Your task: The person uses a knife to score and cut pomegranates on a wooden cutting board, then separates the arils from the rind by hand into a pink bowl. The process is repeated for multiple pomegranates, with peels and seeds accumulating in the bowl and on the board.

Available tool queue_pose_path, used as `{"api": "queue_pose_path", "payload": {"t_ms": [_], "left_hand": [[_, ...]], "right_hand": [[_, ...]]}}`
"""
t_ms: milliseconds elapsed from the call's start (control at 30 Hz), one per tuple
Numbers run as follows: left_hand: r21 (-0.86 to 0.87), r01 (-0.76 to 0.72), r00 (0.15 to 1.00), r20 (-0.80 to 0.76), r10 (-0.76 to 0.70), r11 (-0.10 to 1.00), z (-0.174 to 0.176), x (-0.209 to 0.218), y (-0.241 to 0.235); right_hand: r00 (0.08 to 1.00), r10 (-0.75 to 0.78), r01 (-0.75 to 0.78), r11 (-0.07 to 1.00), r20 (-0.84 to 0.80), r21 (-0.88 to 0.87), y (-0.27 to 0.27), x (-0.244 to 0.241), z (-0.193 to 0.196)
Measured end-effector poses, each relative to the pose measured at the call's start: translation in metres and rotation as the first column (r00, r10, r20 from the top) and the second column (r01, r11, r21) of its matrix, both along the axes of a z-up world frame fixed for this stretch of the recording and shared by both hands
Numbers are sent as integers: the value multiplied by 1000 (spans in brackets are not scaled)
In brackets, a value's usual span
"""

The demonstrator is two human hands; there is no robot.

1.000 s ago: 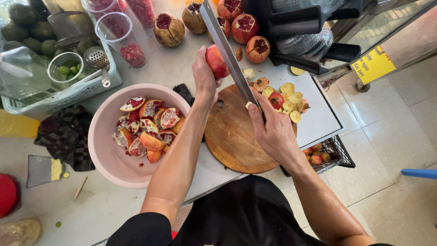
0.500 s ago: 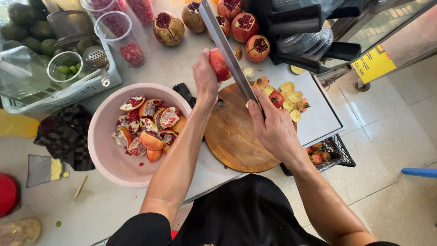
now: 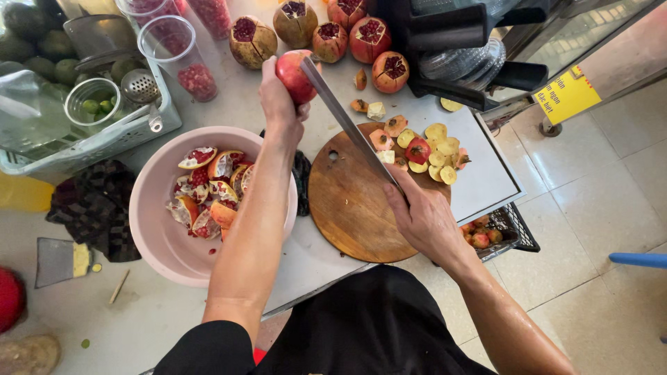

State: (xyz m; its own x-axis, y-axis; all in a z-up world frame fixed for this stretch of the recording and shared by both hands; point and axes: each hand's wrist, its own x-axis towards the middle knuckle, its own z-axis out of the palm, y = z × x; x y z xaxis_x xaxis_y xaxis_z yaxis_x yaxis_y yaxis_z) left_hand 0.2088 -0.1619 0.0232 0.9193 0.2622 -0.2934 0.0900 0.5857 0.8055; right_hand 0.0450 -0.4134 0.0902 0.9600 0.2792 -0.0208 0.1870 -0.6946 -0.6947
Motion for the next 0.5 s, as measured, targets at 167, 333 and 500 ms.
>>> {"api": "queue_pose_path", "payload": {"t_ms": [167, 333, 500], "left_hand": [[-270, 169, 985, 73, -155, 948, 16, -8, 16], [-245, 214, 967, 192, -169, 945, 14, -19, -6], [-222, 205, 972, 162, -171, 953, -5, -20, -21]], "right_hand": [[991, 22, -28, 999, 131, 44, -13, -4, -10], [996, -47, 39, 993, 73, 112, -6, 2, 1], [996, -47, 37, 991, 80, 126, 14, 9, 13]]}}
